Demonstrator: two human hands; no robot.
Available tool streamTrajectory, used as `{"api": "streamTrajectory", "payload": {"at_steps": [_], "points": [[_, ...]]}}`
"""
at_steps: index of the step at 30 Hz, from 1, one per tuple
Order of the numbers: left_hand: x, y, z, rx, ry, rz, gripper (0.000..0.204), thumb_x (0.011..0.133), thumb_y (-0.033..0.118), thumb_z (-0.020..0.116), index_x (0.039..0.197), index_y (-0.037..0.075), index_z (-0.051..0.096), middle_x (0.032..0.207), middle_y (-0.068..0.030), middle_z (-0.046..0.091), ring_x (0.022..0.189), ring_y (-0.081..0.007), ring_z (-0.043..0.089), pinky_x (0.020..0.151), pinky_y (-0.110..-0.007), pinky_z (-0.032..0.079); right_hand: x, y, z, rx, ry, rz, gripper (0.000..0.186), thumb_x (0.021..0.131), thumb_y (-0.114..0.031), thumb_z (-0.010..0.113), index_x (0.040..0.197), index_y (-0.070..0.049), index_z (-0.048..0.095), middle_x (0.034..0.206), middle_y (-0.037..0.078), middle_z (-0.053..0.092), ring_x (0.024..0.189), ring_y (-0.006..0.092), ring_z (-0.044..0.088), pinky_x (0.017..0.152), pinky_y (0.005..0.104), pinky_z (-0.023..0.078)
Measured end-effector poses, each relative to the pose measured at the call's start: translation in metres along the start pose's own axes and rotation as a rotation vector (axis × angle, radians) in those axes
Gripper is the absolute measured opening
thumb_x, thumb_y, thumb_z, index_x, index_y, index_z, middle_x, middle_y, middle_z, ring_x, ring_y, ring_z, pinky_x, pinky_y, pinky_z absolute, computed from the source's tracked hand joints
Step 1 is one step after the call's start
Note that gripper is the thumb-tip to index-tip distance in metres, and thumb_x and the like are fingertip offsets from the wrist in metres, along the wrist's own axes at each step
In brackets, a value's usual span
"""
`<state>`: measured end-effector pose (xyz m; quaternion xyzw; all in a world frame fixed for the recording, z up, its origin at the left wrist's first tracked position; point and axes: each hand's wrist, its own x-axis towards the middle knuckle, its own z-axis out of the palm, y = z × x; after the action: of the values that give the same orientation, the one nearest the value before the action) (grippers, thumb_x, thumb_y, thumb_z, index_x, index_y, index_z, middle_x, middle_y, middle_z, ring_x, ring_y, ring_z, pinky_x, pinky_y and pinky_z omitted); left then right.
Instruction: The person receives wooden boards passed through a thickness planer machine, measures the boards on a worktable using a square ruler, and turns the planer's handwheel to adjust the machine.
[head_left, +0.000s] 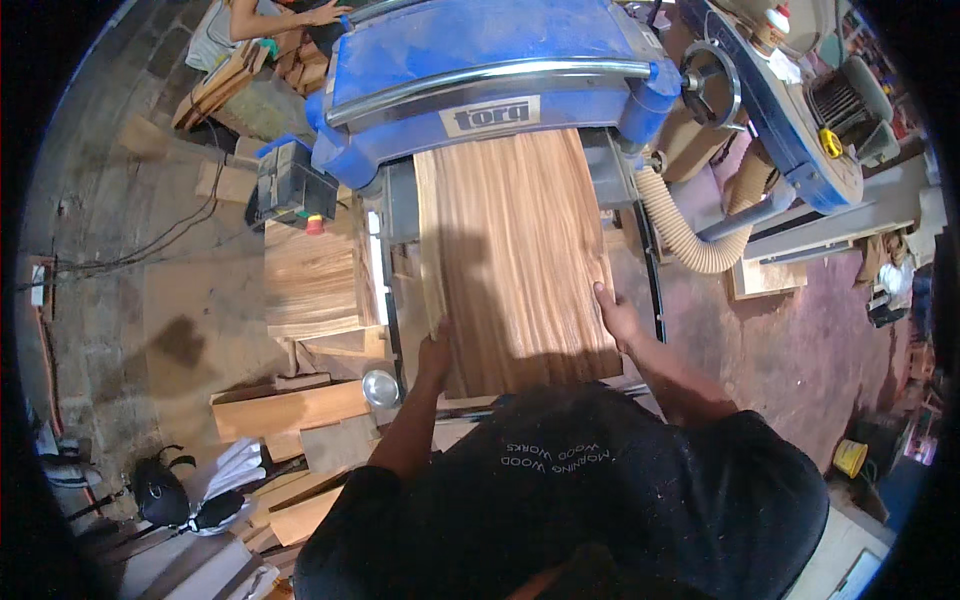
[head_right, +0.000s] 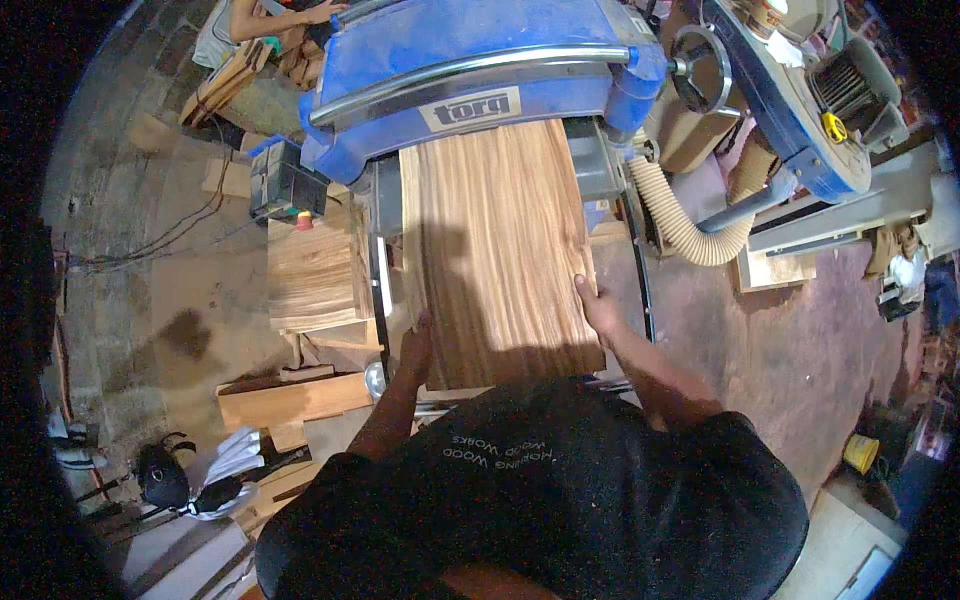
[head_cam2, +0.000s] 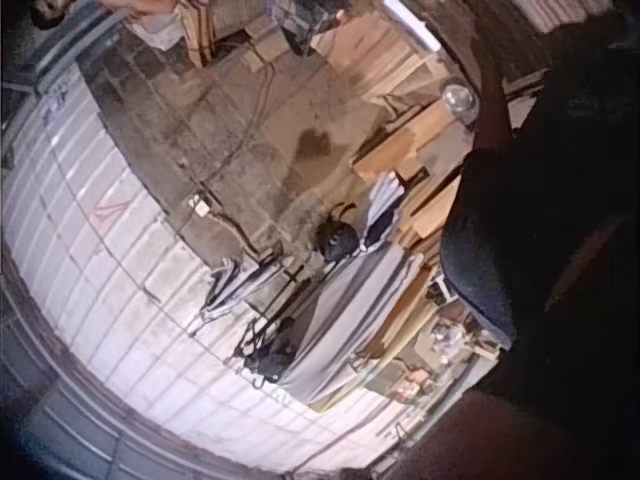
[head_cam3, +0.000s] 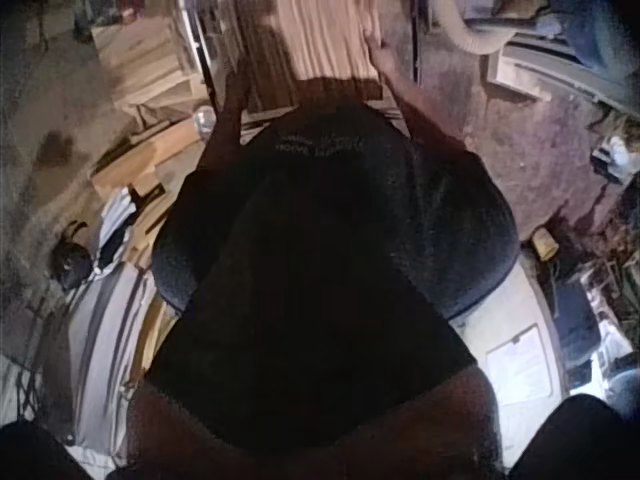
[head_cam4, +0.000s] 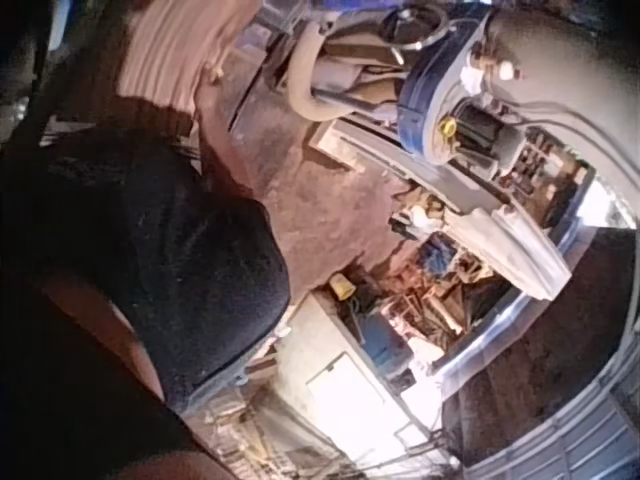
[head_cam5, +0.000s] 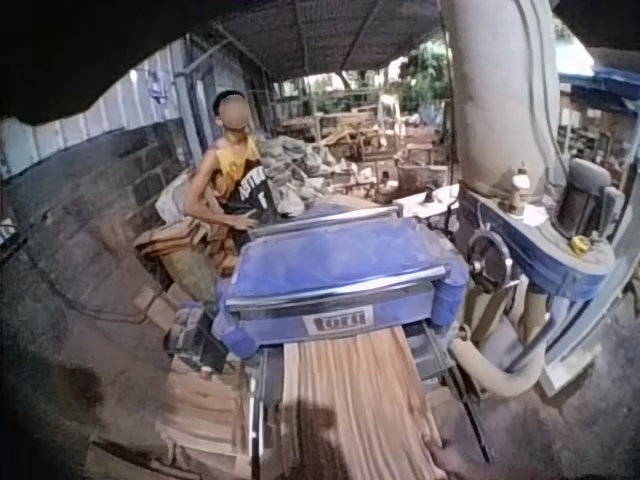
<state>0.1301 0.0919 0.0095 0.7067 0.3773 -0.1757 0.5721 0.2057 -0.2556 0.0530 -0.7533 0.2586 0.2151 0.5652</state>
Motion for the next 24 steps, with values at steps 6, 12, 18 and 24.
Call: {"api": "streamTrajectory", "payload": {"at_steps": [6, 12, 18, 24], "points": [[0.010, 0.012, 0.000, -0.033, -0.014, 0.054, 0.072, 0.090, 0.055, 0.049, 0.125, -0.008, 0.051, 0.118, -0.0228, 0.059, 0.109, -0.0311, 0.057, 0.092, -0.038, 0.044, 0.021, -0.004, 0.002, 0.052, -0.061, -0.020, 0.078, 0.087, -0.057, 0.055, 0.125, 0.011, 0.049, 0.120, 0.024, 0.058, 0.110, 0.0283, 0.056, 0.095, 0.0359, 0.043], [0.008, 0.043, 0.006, 0.022, 0.072, 0.059, 0.073, 0.090, 0.054, 0.050, 0.126, -0.009, 0.050, 0.117, -0.0248, 0.059, 0.110, -0.0316, 0.057, 0.092, -0.038, 0.044, 0.035, -0.014, 0.000, -0.020, -0.037, -0.029, 0.089, 0.084, -0.062, 0.055, 0.124, 0.017, 0.046, 0.120, 0.026, 0.056, 0.107, 0.0291, 0.058, 0.090, 0.0348, 0.045], [0.048, 0.025, 0.010, 0.205, 0.227, 0.212, 0.077, 0.088, 0.056, 0.050, 0.125, -0.011, 0.048, 0.120, -0.0303, 0.055, 0.113, -0.0390, 0.054, 0.095, -0.040, 0.043, 0.086, 0.006, 0.003, -0.042, -0.128, -0.080, 0.086, 0.084, -0.062, 0.055, 0.125, 0.014, 0.048, 0.120, 0.023, 0.058, 0.105, 0.0265, 0.059, 0.088, 0.0345, 0.046], [0.033, 0.052, 0.013, 0.459, 0.384, 0.651, 0.069, 0.084, 0.047, 0.058, 0.127, -0.007, 0.048, 0.128, -0.0297, 0.048, 0.117, -0.0426, 0.048, 0.100, -0.043, 0.038, 0.091, 0.004, 0.000, -0.089, 0.016, -0.165, 0.071, 0.084, -0.057, 0.059, 0.118, 0.005, 0.059, 0.110, 0.016, 0.064, 0.099, 0.0212, 0.061, 0.085, 0.0332, 0.047]]}}
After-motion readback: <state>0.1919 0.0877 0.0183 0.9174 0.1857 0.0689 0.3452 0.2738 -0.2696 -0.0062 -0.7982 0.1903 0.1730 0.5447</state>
